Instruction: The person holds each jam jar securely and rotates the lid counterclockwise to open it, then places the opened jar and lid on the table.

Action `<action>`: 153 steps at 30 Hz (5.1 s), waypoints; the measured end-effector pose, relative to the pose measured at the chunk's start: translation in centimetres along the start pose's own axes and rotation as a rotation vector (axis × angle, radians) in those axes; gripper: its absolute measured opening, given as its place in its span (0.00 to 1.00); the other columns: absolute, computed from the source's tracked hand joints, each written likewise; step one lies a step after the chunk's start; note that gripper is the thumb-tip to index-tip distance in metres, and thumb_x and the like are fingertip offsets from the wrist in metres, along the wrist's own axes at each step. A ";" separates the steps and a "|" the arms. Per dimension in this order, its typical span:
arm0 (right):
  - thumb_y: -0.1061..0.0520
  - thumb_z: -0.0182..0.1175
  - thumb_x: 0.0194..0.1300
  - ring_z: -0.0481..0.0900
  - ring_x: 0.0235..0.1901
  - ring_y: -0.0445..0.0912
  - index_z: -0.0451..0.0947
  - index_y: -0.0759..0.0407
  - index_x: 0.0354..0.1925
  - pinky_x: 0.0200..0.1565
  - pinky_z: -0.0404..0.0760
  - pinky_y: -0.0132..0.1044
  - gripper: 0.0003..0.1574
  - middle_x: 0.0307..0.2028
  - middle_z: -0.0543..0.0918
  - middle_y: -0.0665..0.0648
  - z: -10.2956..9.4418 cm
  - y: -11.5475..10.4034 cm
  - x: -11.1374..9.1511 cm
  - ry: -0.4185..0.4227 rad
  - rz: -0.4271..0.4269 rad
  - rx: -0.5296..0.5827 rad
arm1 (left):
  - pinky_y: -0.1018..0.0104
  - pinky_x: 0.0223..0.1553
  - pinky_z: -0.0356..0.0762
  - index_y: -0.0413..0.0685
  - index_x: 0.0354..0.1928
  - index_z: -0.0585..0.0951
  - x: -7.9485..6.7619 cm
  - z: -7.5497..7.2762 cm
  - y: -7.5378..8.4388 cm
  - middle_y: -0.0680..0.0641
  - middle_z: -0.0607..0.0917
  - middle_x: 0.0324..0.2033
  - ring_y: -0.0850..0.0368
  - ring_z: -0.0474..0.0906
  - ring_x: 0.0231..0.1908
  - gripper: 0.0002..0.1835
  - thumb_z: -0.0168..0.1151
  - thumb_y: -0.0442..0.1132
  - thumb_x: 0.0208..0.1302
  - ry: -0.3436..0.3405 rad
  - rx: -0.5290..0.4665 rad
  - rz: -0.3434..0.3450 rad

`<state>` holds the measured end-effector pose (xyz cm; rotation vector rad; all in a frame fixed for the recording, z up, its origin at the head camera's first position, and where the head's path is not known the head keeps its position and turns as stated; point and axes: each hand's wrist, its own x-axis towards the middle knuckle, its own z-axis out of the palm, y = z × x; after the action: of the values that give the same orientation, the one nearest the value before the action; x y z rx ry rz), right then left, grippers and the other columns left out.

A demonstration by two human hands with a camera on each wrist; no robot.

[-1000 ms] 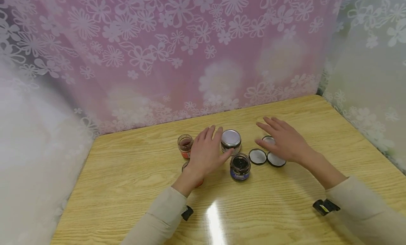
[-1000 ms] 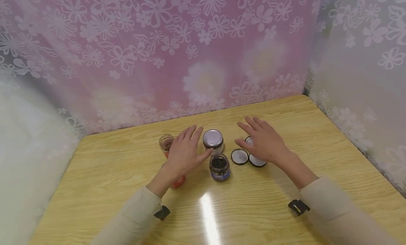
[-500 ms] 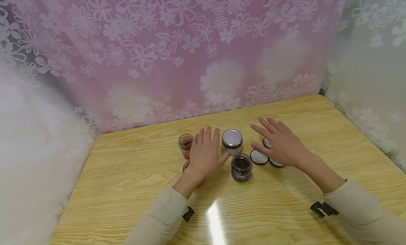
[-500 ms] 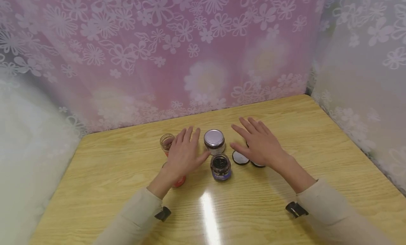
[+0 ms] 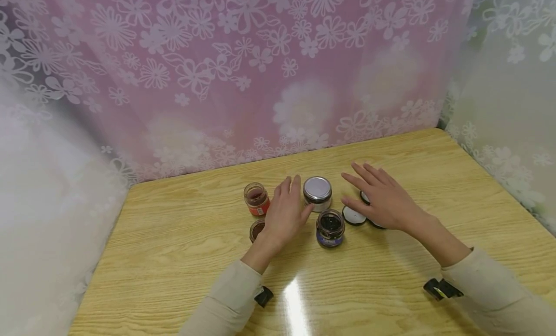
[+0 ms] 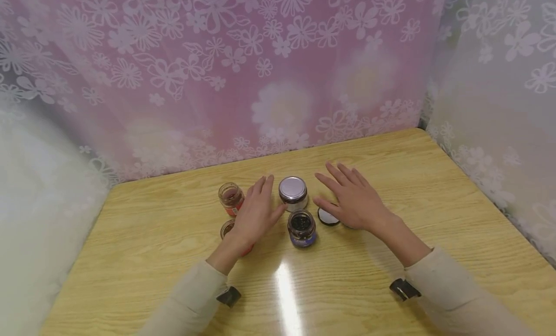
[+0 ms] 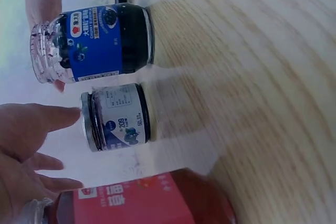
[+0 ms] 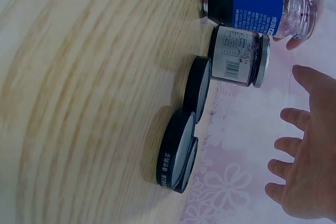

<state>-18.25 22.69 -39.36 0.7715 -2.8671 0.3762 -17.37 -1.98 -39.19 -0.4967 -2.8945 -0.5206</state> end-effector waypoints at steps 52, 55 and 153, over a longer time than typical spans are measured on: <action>0.37 0.51 0.70 0.51 0.69 0.62 0.60 0.55 0.71 0.65 0.50 0.58 0.39 0.70 0.56 0.65 0.4 0.0 -0.6 -0.025 -0.019 0.040 | 0.56 0.58 0.69 0.39 0.71 0.55 -0.5 3.9 -0.8 0.40 0.69 0.61 0.49 0.69 0.59 0.44 0.69 0.44 0.59 -0.042 -0.471 -0.143; 0.37 0.50 0.71 0.50 0.69 0.62 0.59 0.55 0.71 0.65 0.49 0.58 0.40 0.71 0.55 0.65 0.3 -0.1 -0.5 -0.039 -0.024 0.028 | 0.57 0.58 0.69 0.40 0.71 0.57 -0.4 3.9 -1.2 0.41 0.69 0.61 0.50 0.69 0.59 0.44 0.69 0.45 0.59 -0.052 -0.452 -0.132; 0.41 0.53 0.70 0.46 0.70 0.60 0.53 0.50 0.74 0.66 0.48 0.58 0.41 0.73 0.50 0.62 -3.5 0.2 -0.3 -0.059 -0.069 0.067 | 0.64 0.51 0.73 0.52 0.62 0.73 2.4 1.9 0.7 0.56 0.79 0.48 0.58 0.74 0.51 0.38 0.78 0.43 0.47 0.175 -1.076 -0.232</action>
<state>-17.79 23.93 -36.12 0.9055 -2.8860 0.4494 -19.53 0.00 -40.27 -0.1847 -2.2737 -2.0308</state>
